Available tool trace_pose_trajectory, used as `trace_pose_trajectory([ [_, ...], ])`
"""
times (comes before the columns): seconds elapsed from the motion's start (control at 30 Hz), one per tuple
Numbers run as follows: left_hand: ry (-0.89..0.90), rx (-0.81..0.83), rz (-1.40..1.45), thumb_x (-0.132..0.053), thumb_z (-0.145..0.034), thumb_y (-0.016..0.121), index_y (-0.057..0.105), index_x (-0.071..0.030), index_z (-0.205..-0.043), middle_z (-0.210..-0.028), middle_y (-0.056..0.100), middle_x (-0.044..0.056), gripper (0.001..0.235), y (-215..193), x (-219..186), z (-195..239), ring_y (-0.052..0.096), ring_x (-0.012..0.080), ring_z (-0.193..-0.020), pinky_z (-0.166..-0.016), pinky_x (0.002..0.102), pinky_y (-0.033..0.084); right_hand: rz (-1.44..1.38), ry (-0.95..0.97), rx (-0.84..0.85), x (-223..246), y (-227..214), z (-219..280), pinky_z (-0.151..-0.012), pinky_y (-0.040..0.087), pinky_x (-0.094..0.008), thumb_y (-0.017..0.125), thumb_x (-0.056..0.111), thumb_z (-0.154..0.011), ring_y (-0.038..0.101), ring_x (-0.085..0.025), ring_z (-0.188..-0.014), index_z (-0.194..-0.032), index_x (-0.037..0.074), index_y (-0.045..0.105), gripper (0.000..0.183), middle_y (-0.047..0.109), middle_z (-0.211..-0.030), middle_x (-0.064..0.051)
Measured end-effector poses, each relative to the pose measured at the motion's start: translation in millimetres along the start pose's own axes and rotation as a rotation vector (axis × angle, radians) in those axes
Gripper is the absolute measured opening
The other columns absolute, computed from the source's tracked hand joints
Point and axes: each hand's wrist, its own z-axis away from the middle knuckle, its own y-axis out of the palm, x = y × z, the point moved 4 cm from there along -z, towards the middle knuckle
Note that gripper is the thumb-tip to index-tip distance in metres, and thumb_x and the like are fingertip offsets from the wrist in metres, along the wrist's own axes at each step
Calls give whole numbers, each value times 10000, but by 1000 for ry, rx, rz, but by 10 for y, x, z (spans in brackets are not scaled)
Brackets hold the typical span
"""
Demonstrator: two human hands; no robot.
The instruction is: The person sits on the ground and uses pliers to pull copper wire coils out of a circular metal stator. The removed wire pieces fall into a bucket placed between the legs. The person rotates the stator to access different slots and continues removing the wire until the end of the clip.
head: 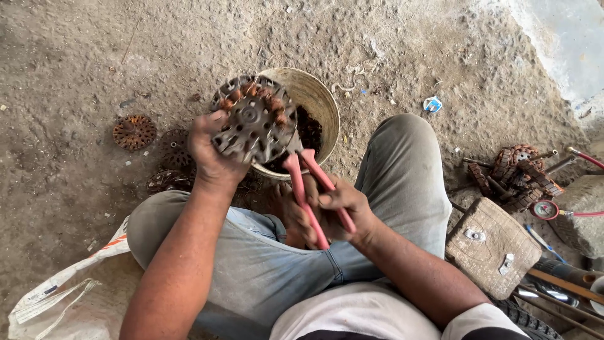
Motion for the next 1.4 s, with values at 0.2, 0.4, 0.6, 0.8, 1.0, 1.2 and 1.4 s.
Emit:
trace_pose_trajectory([
  [0.2, -20, 35, 15, -310, -846, 705, 688, -21, -1127, -993, 713, 88, 404, -34, -24, 69, 696, 226, -909, -796, 383, 603, 306, 44, 51, 38, 134, -33, -879, 617, -484, 716, 61, -943, 699, -376, -1064, -1131, -37, 645, 224, 637, -1130, -249],
  [0.4, -22, 51, -72, -296, -870, 700, 692, -12, -1093, -959, 716, 84, 361, 146, -89, 22, 692, 213, -867, -769, 369, 600, 315, 65, 5, 23, 9, -35, -768, 613, -431, 765, 97, -904, 720, -336, -930, -1065, -19, 702, 208, 694, -1022, -224],
  [0.6, 15, 149, -401, -282, -895, 695, 696, -2, -1059, -924, 719, 81, 324, 154, -328, 51, 688, 199, -825, -742, 354, 596, 1854, 32, -571, 200, -471, 10, -647, 512, -421, 764, 128, -820, 664, -305, -747, -964, 0, 754, 193, 671, -861, -195],
  [0.8, -61, -267, -595, -449, -856, 725, 698, -54, -969, -850, 704, 50, 412, 89, -99, -19, 670, 149, -683, -533, 332, 531, 1862, 15, -763, 323, -709, -74, -570, 502, -330, 700, 96, -809, 592, -160, -613, -1061, 21, 771, 273, 646, -740, -98],
  [1.0, 28, -97, -272, -613, -878, 745, 606, -76, -1131, -947, 710, 72, 610, 217, -272, -36, 666, 120, -731, -563, 295, 578, 1128, 139, -749, 175, -776, -24, -536, 507, -321, 605, 31, -835, 595, -167, -597, -1197, -32, 736, 390, 660, -814, -110],
  [1.2, -42, -90, -140, -664, -883, 681, 623, -67, -1099, -873, 655, 76, 638, 217, -255, -27, 630, 144, -690, -530, 299, 508, 716, 58, -576, 193, -649, -114, -950, 567, -478, 528, -21, -774, 679, -302, -1109, -1359, -31, 598, 589, 669, -1248, -195],
  [1.4, -155, -194, 6, -722, -904, 525, 650, -51, -1018, -816, 638, 118, 692, 130, -183, -79, 539, 167, -574, -499, 325, 424, 343, 111, -464, 60, -421, -138, -1050, 498, -647, 552, 60, -744, 570, -500, -1296, -1501, 10, 431, 769, 543, -1439, -303],
])
